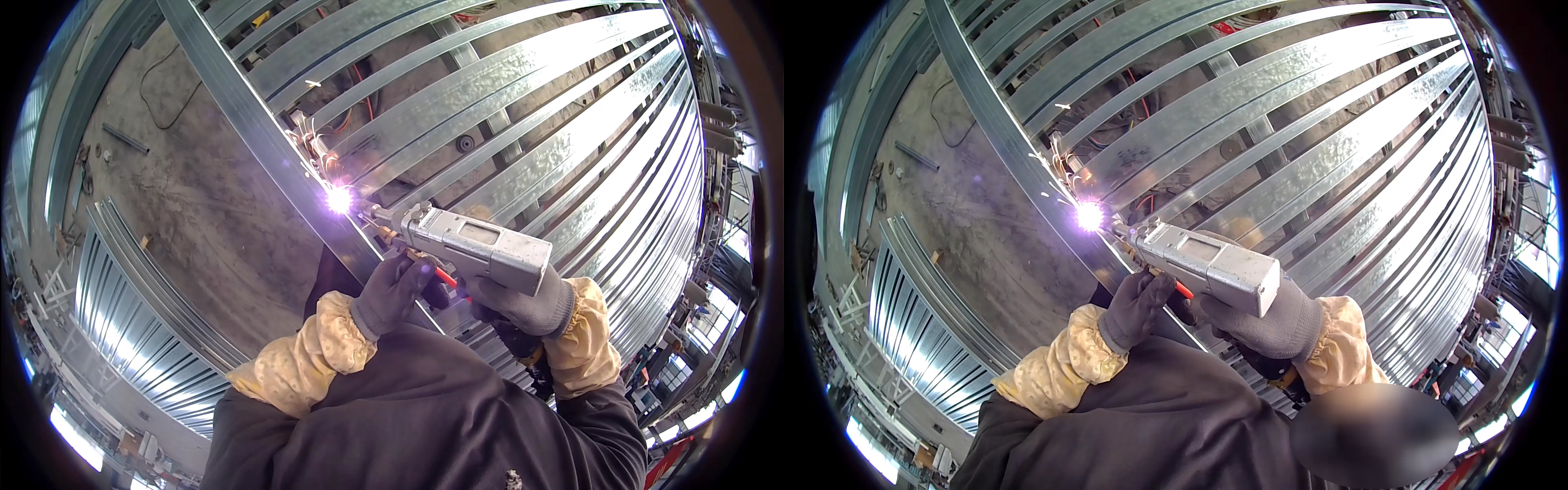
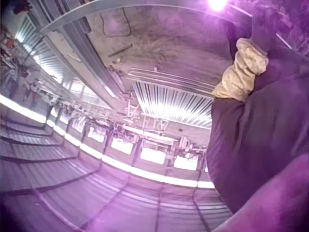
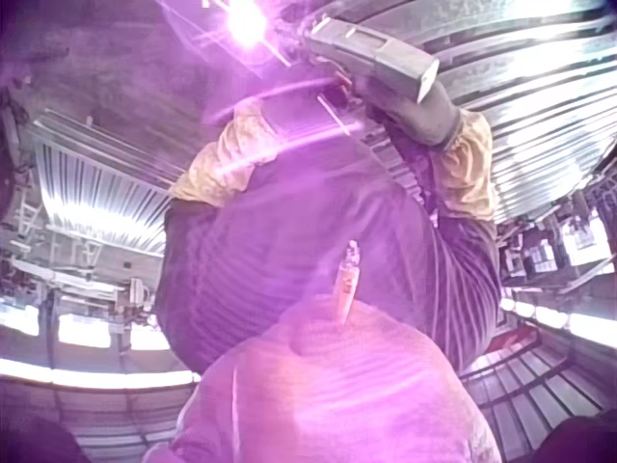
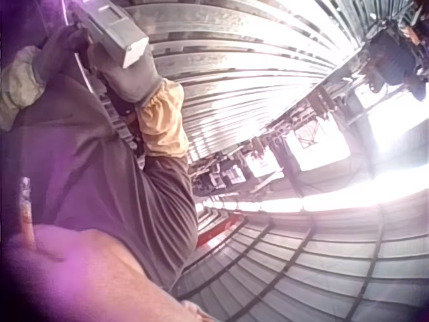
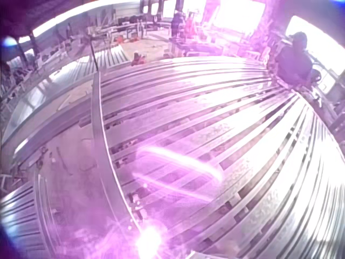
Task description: The person welds metal beams using a handheld welding torch, creating bright sparks and fusing the metal pieces together. The person holds the torch with one hand and stabilizes the workpiece with the other, moving along the seam to complete the weld.
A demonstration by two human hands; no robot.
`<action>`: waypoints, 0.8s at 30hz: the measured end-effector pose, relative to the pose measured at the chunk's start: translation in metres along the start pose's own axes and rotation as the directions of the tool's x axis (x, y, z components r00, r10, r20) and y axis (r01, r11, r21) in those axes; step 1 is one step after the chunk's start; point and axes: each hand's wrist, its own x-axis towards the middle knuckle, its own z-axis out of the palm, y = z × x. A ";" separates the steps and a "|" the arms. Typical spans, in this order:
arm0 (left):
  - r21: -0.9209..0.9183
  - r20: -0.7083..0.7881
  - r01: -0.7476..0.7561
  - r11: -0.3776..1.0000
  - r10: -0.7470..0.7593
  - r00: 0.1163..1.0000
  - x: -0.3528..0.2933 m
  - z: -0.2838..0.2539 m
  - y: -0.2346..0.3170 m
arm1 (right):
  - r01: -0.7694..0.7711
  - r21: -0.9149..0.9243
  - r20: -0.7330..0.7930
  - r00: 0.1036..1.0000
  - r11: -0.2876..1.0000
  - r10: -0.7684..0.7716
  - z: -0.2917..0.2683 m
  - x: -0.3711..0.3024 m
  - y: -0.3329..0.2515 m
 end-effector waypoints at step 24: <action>0.024 0.006 0.001 1.000 -0.002 1.000 -0.001 -0.001 -0.012 | 0.048 0.002 0.001 0.999 0.999 -0.048 0.000 -0.004 0.001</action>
